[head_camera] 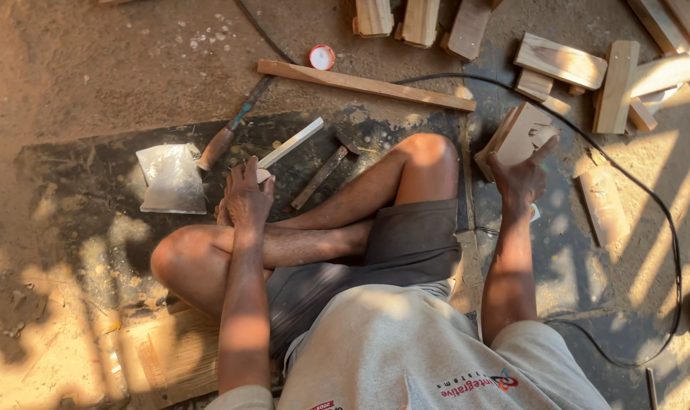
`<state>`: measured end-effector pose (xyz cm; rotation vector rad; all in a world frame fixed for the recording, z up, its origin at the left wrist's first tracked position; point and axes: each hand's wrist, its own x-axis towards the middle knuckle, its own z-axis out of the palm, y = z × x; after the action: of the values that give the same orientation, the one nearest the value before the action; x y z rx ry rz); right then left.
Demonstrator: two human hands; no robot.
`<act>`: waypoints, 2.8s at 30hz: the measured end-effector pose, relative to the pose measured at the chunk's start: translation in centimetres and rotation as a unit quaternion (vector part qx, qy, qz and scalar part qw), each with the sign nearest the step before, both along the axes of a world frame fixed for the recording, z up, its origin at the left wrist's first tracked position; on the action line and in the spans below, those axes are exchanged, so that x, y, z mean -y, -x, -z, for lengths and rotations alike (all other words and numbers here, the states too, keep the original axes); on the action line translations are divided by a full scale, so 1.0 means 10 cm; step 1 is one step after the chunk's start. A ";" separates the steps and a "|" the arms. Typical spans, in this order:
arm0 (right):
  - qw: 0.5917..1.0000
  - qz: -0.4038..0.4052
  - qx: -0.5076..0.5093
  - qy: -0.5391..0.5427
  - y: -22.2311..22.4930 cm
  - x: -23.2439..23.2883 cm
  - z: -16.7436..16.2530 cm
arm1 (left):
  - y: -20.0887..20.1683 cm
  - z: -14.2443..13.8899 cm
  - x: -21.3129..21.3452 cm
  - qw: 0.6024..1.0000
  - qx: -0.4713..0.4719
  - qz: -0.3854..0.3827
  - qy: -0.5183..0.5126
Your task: The person sits cross-legged on the ground among scattered wooden pieces and assembles small notched wooden components. They fit small wooden strips into cut slots on shaped boards, tap the joints with a hammer, and press pieces together by hand, working on one piece at a time.
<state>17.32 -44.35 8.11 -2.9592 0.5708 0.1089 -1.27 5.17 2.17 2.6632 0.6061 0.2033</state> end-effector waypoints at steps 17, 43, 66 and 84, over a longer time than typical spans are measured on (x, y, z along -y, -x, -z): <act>0.933 -0.358 -0.024 0.021 -0.74 -2.18 -0.16 | -0.05 -0.08 -0.03 1.000 -0.010 -0.007 0.011; 0.627 -0.159 -0.185 -0.740 -0.58 -3.17 0.47 | -0.35 -0.07 0.01 0.988 0.089 0.092 0.083; 0.648 -0.198 -0.220 -0.702 -0.50 -3.35 0.64 | -0.77 0.17 0.22 0.992 0.097 0.074 0.014; 0.768 -0.243 0.004 -0.593 -0.16 -3.18 0.69 | -0.79 0.22 0.32 0.989 0.132 0.064 -0.026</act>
<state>18.89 -12.54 1.16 -1.7484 -0.2630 0.3461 6.59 2.00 -0.04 2.6508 0.3493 0.5312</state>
